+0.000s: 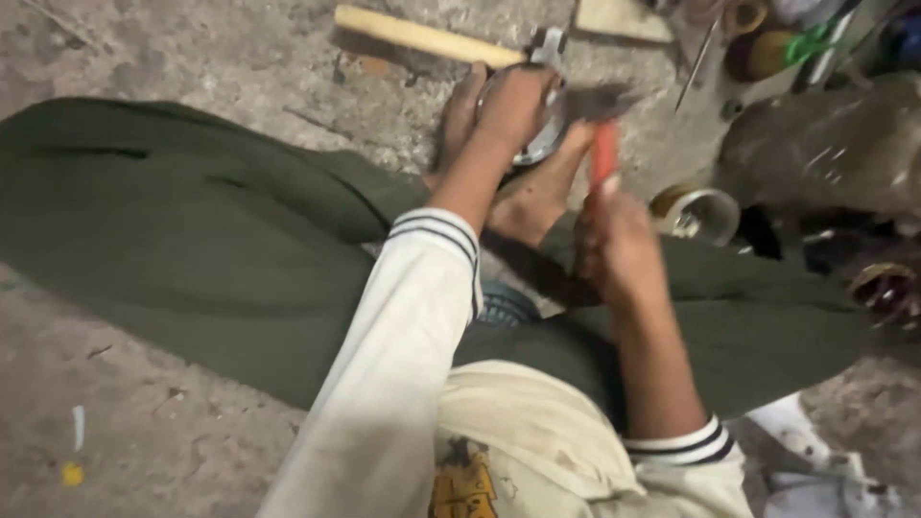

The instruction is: The person sits on the floor of a repair workshop and assembles a small motor component, fitting a metal rotor into a slotted housing and tapping parts together with a hammer and mallet. They pick small fasteners from a cup, position them on the housing, and use a screwdriver on the assembly.

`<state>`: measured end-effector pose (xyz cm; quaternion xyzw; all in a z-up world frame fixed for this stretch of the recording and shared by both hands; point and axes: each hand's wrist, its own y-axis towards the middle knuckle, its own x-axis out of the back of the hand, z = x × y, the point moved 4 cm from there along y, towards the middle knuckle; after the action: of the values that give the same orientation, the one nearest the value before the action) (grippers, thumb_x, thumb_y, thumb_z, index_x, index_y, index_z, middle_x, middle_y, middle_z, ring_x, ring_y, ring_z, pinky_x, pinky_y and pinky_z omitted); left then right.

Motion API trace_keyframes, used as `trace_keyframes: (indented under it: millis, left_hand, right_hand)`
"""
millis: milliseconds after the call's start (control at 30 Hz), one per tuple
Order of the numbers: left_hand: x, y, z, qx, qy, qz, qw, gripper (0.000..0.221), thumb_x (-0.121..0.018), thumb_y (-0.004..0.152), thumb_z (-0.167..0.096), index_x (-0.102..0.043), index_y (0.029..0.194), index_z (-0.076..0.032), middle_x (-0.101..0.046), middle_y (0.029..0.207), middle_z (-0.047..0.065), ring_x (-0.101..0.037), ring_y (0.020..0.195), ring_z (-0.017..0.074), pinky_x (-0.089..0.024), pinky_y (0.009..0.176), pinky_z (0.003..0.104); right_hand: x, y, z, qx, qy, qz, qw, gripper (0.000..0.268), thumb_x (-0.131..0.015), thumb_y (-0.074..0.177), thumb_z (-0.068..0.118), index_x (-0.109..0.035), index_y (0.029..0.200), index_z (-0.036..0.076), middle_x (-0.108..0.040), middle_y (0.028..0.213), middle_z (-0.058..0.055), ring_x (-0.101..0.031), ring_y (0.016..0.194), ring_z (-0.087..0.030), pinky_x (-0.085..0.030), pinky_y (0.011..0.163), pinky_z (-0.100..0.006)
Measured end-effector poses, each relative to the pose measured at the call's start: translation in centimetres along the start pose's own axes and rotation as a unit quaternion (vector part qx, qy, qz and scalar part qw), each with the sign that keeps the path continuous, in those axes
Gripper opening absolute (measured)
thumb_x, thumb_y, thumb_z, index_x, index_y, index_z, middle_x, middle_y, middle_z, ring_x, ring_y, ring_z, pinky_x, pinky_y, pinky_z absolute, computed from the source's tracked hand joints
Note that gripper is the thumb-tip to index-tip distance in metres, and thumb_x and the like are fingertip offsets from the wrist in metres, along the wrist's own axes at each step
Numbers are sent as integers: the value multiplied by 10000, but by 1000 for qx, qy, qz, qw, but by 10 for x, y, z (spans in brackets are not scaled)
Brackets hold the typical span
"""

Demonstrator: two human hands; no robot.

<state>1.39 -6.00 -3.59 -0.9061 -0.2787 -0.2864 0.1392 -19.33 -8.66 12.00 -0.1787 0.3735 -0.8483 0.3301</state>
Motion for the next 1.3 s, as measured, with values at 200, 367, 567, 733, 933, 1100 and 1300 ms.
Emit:
trace_keyframes:
  millis: [200, 367, 567, 733, 933, 1100, 1300]
  left_hand:
    - [14, 0, 6, 83, -145, -116, 979, 209, -701, 894, -289, -744, 919, -86, -731, 832, 191, -722, 829, 408, -565, 760, 492]
    - [-30, -15, -41, 40, -73, -101, 991, 281, -651, 968, -290, -756, 829, -70, -741, 816, 160, -709, 900, 416, -544, 857, 505]
    - [-109, -30, -62, 70, -116, -69, 988, 556, -764, 712, -151, -612, 1187, 95, -613, 1239, 312, -662, 942, 477, -539, 793, 501]
    - [-27, -78, -83, 123, -143, 18, 982, 451, -630, 916, -175, -567, 1338, -31, -707, 1120, 260, -718, 1013, 363, -571, 896, 429]
    - [25, -89, -11, 231, 40, 79, 969, 350, -714, 988, -288, -721, 1136, 29, -737, 1086, 262, -649, 1233, 351, -413, 1170, 388]
    - [16, -99, 28, 15, -40, -156, 987, 968, -833, 859, -80, -229, 1613, -26, -294, 1640, 244, -249, 1550, 411, -197, 1299, 442]
    - [-25, -91, 79, 119, -115, -121, 979, 707, -722, 1002, -156, -303, 1542, 28, -395, 1526, 229, -368, 1411, 416, -298, 1177, 476]
  right_hand:
    - [79, 46, 24, 103, 67, -67, 990, 378, -585, 1061, 477, -514, 939, 126, -513, 707, 7, -479, 539, -106, -381, 453, -267]
    - [150, 154, -98, 59, 29, -109, 992, 324, -673, 1048, 379, -541, 1024, 83, -540, 746, -7, -529, 586, -127, -448, 495, -306]
    - [226, 121, -78, 46, -228, -116, 965, 381, -710, 999, 277, -603, 1220, -15, -717, 950, -118, -690, 751, -178, -573, 631, -350]
    - [349, 34, -51, 70, -194, -242, 948, 120, -700, 1010, 58, -698, 1094, -28, -711, 918, -114, -711, 756, -208, -577, 653, -337]
    - [289, 53, -37, 138, -458, -149, 866, 202, -803, 954, 100, -775, 1143, 33, -733, 898, -170, -696, 747, -272, -538, 695, -394]
    - [276, 119, -68, 186, -675, -51, 712, 263, -759, 906, 192, -764, 1151, 97, -741, 990, -185, -710, 879, -357, -559, 776, -455]
    - [257, 140, -79, 241, -768, 2, 594, 245, -718, 918, 207, -772, 1138, 115, -742, 1048, -179, -708, 958, -377, -565, 820, -469]
